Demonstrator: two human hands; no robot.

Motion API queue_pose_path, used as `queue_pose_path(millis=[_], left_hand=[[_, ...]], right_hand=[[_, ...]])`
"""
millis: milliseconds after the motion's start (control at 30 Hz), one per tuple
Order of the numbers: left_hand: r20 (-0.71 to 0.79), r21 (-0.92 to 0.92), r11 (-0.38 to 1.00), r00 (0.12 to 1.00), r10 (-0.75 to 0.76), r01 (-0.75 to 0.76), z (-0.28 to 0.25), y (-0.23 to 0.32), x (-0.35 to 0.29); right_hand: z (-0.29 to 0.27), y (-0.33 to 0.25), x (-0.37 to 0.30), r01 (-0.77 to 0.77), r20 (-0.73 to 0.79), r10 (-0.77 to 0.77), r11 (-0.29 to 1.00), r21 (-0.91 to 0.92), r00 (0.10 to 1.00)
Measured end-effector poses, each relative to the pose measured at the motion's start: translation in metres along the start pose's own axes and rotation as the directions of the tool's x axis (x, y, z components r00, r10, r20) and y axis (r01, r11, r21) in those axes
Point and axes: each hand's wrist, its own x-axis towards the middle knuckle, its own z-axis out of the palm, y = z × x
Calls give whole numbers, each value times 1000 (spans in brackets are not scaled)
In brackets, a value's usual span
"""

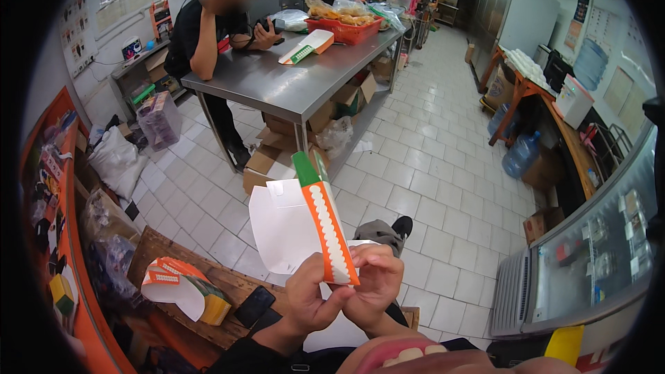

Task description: The person folds flat paperboard blanks into small takeaway boxes, aligning edges and creasing flaps to form the container shape. They handle multiple blanks one at a time, stacking finished boxes on a wooden surface.

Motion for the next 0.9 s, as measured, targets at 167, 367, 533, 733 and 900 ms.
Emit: queue_pose_path(millis=[167,367,533,733,900], left_hand=[[-172,-64,996,983,-66,55,24,-10,-6],[-78,223,972,993,86,-67,-1,-12,3],[542,582,629,822,171,-515,-16,-19,8],[762,468,716,647,-30,-518,-33,-43,14],[746,598,588,647,-159,-545,-17,-53,1]], right_hand=[[-20,11,-3,136,198,-71,931,-339,978],[-63,9,18,-625,412,482,688,368,773],[-102,7,29,-763,194,747,571,302,636],[-125,10,8,-929,123,921,361,81,369],[-117,28,-33,-927,-28,939,342,153,342]])
